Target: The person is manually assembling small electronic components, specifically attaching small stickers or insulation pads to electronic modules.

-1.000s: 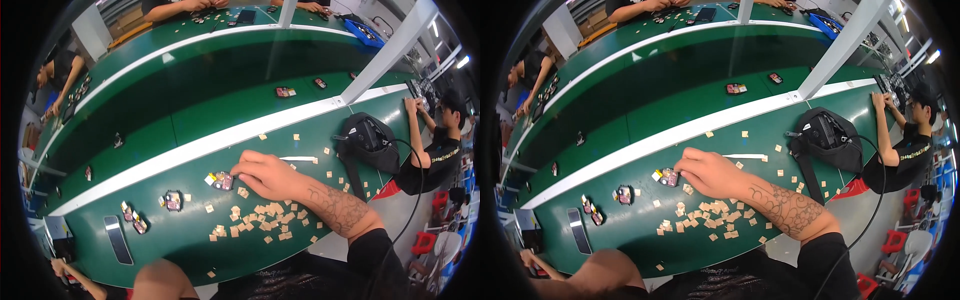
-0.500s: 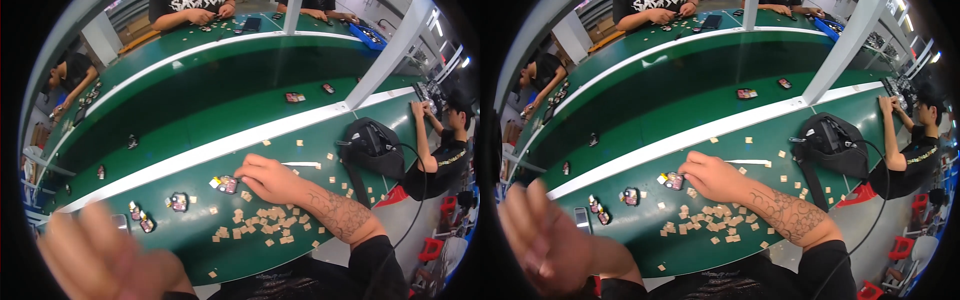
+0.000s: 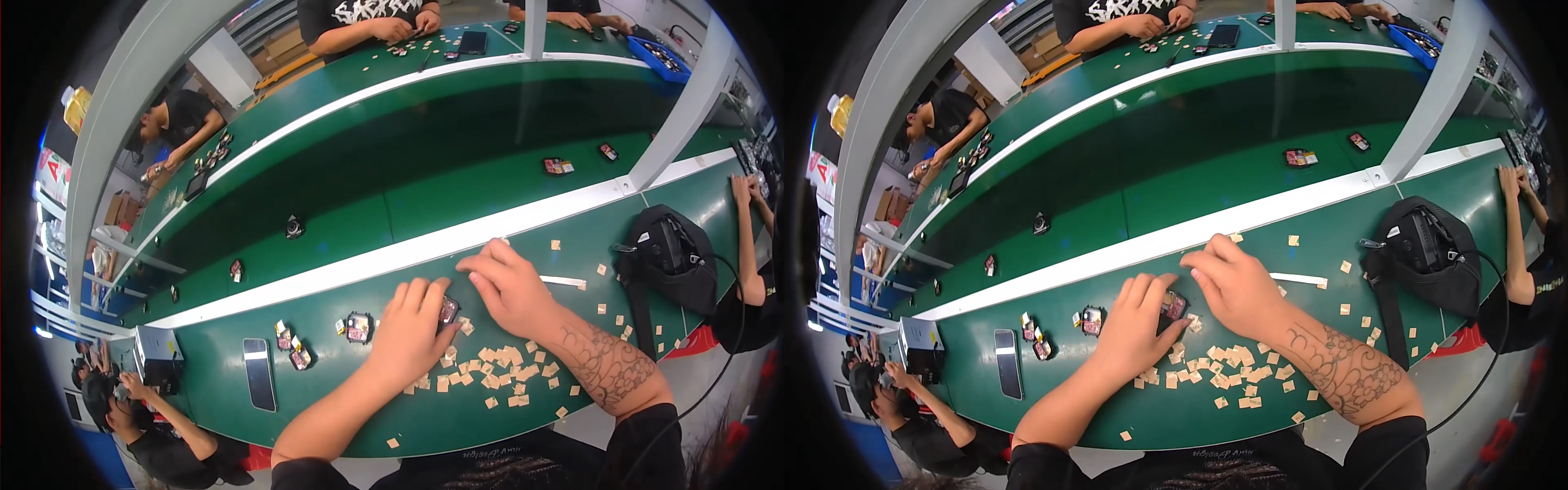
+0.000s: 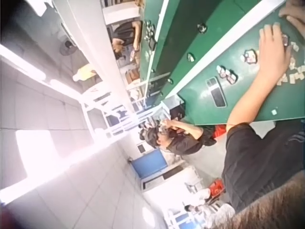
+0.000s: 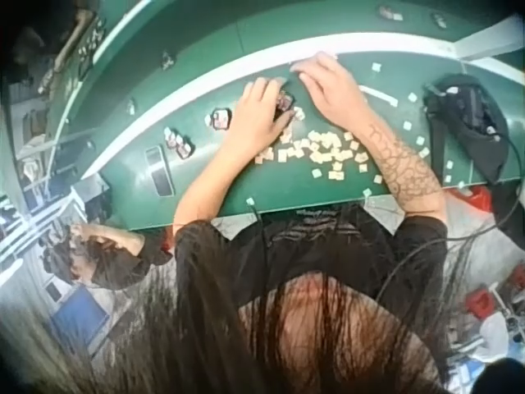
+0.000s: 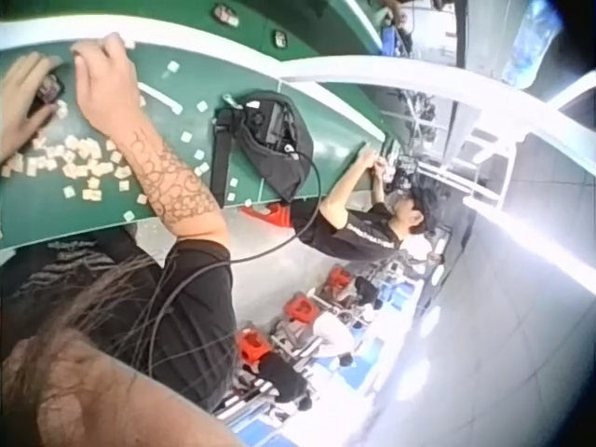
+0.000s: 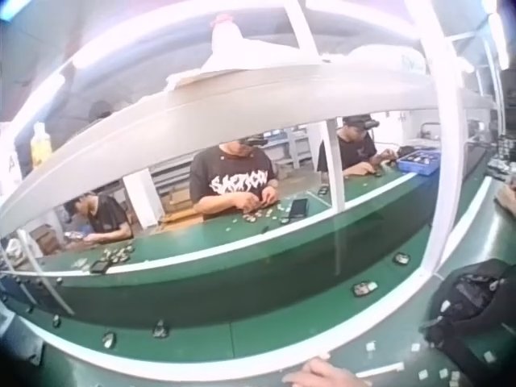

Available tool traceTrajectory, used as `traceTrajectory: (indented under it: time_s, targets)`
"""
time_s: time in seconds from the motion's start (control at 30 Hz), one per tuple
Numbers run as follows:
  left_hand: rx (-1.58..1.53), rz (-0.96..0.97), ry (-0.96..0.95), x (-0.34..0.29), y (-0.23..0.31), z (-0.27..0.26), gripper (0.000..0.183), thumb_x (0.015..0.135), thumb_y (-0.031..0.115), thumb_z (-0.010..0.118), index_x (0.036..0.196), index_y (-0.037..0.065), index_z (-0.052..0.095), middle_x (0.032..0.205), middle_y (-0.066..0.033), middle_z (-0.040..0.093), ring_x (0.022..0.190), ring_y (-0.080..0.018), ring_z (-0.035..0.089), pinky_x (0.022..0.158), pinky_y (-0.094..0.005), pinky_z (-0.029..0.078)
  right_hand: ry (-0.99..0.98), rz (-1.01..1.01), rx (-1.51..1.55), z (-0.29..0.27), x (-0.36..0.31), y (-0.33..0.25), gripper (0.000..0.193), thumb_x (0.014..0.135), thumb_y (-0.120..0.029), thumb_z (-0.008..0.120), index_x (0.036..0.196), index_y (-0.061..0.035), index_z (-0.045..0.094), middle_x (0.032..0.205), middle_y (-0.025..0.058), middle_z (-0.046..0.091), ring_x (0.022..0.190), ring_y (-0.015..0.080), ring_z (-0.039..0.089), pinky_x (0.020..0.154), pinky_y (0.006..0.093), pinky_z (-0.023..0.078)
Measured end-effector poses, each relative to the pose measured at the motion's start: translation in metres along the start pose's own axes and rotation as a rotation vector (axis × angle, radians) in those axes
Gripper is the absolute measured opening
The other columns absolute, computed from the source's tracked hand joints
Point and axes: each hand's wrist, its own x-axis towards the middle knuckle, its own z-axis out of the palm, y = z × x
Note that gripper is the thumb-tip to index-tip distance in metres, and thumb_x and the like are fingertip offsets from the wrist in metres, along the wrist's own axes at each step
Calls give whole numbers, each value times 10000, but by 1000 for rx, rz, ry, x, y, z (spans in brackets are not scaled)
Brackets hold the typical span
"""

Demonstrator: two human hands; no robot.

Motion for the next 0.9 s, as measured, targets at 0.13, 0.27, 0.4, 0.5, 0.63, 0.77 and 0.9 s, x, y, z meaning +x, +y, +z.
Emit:
traceTrajectory:
  time_s: [0.13, 0.27, 0.4, 0.5, 0.63, 0.77, 0.9]
  targets:
    - [-39, 126, -120, 8, 1, -14, 690, 855, 88, 812, 1482, 27, 530, 1298, -182, 580, 1256, -401, 564, 1077, -481, 484, 32, -4, 87, 0, -1, -1, 206, 1038, 6, 622, 1204, -8, 743, 1008, 121, 605, 845, 261, 630, 770, 363, 530]
    - [-84, 169, -196, 54, -9, -27, 605, 881, 81, 762, 1451, 45, 564, 1298, -220, 606, 1265, -430, 586, 1082, -507, 490, 206, -221, 111, -11, -1, 1, 245, 980, 9, 675, 1210, -31, 750, 990, 102, 605, 800, 258, 646, 704, 370, 553]
    - [-113, 322, -112, 169, 2, -3, 560, 892, 103, 771, 1414, 46, 576, 1272, -226, 634, 1249, -444, 607, 1062, -512, 518, 170, -501, 88, -15, -13, -9, 325, 857, 19, 762, 1172, -58, 746, 951, 64, 583, 747, 227, 653, 620, 363, 561]
    - [-72, 445, 50, 244, 26, 46, 613, 921, 140, 793, 1479, 56, 553, 1270, -209, 651, 1282, -412, 603, 1093, -486, 516, 121, -572, 112, -8, -16, -14, 346, 830, 29, 765, 1165, -51, 740, 928, 53, 569, 723, 209, 641, 592, 351, 548]
    - [-19, 410, 46, 308, 45, 97, 625, 934, 130, 794, 1504, 79, 540, 1289, -193, 657, 1291, -395, 599, 1098, -464, 520, 181, -584, 184, -3, -12, -13, 347, 829, 35, 758, 1166, -44, 734, 922, 50, 563, 707, 210, 631, 579, 347, 539]
    - [-70, 391, -80, 315, 46, 93, 640, 917, 102, 807, 1500, 88, 543, 1271, -174, 661, 1256, -369, 617, 1088, -456, 524, 217, -542, 168, -4, -11, -10, 332, 833, 22, 767, 1156, -45, 733, 928, 55, 577, 714, 219, 645, 595, 354, 555]
    - [-137, 427, -26, 252, 30, 49, 657, 889, 97, 829, 1488, 77, 561, 1221, -171, 674, 1176, -363, 651, 1048, -456, 536, 244, -497, 133, -15, -12, -9, 298, 846, 9, 769, 1135, -55, 743, 938, 57, 586, 730, 222, 661, 608, 354, 572]
